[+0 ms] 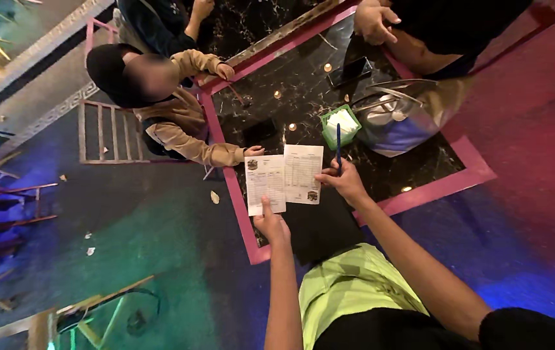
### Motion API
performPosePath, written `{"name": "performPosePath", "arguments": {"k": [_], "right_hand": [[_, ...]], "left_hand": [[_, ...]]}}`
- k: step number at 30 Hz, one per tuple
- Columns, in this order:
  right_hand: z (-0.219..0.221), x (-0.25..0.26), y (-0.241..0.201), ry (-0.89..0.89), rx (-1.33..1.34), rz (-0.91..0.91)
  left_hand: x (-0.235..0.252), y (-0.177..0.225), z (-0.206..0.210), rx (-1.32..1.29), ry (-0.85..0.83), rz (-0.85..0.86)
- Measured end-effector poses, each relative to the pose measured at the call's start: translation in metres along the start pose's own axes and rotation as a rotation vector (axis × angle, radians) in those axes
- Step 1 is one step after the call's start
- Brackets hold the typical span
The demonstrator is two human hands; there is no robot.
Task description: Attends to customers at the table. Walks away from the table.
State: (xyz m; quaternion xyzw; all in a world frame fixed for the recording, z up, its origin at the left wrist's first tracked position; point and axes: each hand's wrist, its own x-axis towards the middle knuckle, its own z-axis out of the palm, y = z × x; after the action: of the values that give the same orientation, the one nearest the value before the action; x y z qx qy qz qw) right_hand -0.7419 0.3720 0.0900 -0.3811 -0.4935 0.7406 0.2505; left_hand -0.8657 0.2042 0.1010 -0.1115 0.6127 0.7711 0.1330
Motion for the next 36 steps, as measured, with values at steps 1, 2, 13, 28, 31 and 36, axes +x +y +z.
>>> {"name": "performPosePath", "arguments": {"k": [1, 2, 13, 28, 31, 36], "right_hand": [[-0.002, 0.0, 0.0, -0.001, 0.001, -0.007], [-0.004, 0.0, 0.0, -0.002, 0.006, -0.016], [-0.022, 0.0, -0.007, -0.041, 0.01, -0.035], [-0.026, -0.014, -0.044, 0.034, -0.546, -0.797], [-0.026, -0.014, -0.05, 0.13, -0.469, -0.939], [-0.023, -0.015, -0.068, 0.061, -0.003, -0.775]], "left_hand": [[0.004, 0.0, -0.003, -0.036, -0.007, -0.004], [0.007, 0.0, -0.007, -0.073, -0.019, -0.008], [0.015, 0.001, -0.018, -0.142, -0.047, -0.076], [0.022, 0.005, -0.044, -0.152, -0.203, -0.088], [0.023, 0.008, -0.058, -0.142, -0.212, -0.069], [0.015, 0.034, -0.074, 0.224, -0.448, 0.553]]}}
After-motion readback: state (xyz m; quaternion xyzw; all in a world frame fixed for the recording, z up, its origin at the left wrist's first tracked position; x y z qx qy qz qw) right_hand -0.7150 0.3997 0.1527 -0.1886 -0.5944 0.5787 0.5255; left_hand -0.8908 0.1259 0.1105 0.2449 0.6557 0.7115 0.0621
